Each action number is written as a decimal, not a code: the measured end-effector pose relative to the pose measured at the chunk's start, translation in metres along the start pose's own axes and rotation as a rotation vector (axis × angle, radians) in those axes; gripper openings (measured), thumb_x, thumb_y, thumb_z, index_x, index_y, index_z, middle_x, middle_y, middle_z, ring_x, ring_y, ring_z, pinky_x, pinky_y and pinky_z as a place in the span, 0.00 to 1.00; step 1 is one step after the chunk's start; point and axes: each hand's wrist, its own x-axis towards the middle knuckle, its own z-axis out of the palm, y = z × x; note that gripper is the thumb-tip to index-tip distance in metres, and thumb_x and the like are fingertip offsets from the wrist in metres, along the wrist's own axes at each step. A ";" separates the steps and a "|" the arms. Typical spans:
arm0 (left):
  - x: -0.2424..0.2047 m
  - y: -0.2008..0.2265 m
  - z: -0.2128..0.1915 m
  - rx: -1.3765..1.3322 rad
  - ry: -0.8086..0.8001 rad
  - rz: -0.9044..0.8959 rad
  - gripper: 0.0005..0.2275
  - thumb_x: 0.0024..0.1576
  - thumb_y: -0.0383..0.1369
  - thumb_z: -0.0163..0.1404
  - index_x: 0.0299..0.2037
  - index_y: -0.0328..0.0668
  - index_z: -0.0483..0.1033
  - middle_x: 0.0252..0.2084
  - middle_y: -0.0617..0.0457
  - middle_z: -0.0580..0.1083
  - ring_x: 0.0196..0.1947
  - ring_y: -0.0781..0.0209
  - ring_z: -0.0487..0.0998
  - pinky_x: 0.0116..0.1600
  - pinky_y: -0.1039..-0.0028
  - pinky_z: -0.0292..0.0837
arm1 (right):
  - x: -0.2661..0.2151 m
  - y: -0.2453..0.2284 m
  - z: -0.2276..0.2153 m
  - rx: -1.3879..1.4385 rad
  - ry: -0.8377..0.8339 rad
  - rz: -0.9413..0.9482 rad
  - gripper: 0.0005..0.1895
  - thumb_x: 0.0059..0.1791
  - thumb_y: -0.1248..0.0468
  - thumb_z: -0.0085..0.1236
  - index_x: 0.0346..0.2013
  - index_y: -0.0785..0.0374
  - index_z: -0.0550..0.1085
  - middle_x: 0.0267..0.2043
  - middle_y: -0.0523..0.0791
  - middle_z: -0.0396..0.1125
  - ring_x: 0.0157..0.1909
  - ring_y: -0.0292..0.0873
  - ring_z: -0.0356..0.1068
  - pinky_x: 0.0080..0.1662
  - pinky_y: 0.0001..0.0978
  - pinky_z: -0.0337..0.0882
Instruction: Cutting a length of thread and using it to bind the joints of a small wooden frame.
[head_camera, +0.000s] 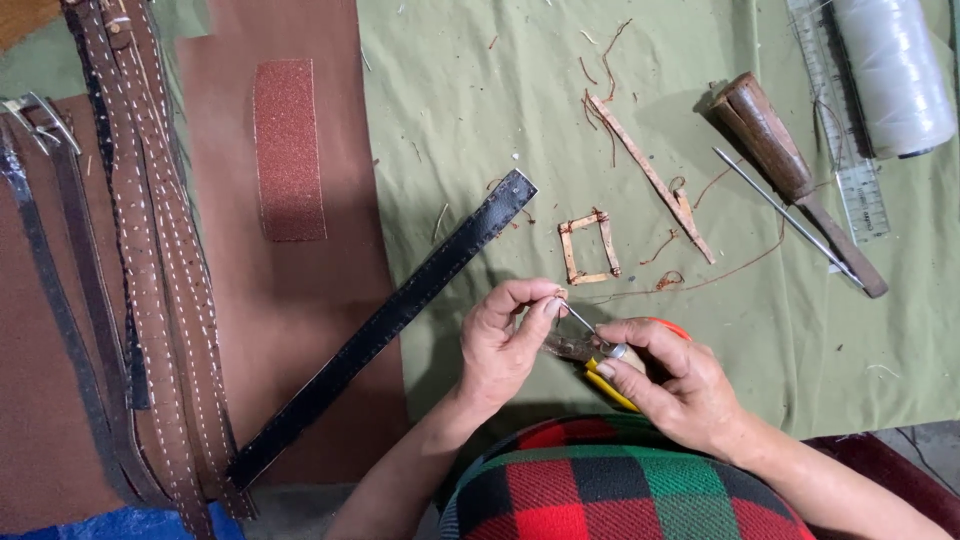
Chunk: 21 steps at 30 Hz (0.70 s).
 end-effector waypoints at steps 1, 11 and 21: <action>-0.001 0.000 0.000 -0.014 0.001 -0.023 0.05 0.64 0.26 0.51 0.48 0.37 0.76 0.41 0.49 0.80 0.40 0.64 0.82 0.50 0.79 0.81 | -0.001 0.001 0.000 0.033 -0.004 0.005 0.17 0.49 0.61 0.61 0.51 0.60 0.76 0.43 0.39 0.75 0.23 0.33 0.59 0.31 0.23 0.64; -0.005 -0.002 0.005 -0.163 0.016 -0.087 0.06 0.64 0.26 0.53 0.49 0.35 0.76 0.42 0.49 0.80 0.39 0.65 0.83 0.49 0.81 0.82 | -0.004 -0.003 -0.002 0.250 -0.022 0.059 0.16 0.49 0.65 0.60 0.52 0.64 0.75 0.46 0.40 0.75 0.24 0.31 0.54 0.29 0.21 0.62; -0.007 0.003 0.004 -0.205 0.019 -0.172 0.06 0.63 0.26 0.53 0.47 0.36 0.77 0.41 0.49 0.80 0.39 0.65 0.83 0.47 0.80 0.82 | -0.005 -0.001 -0.003 0.636 -0.071 0.166 0.19 0.49 0.70 0.59 0.55 0.71 0.72 0.43 0.48 0.77 0.27 0.37 0.71 0.33 0.26 0.77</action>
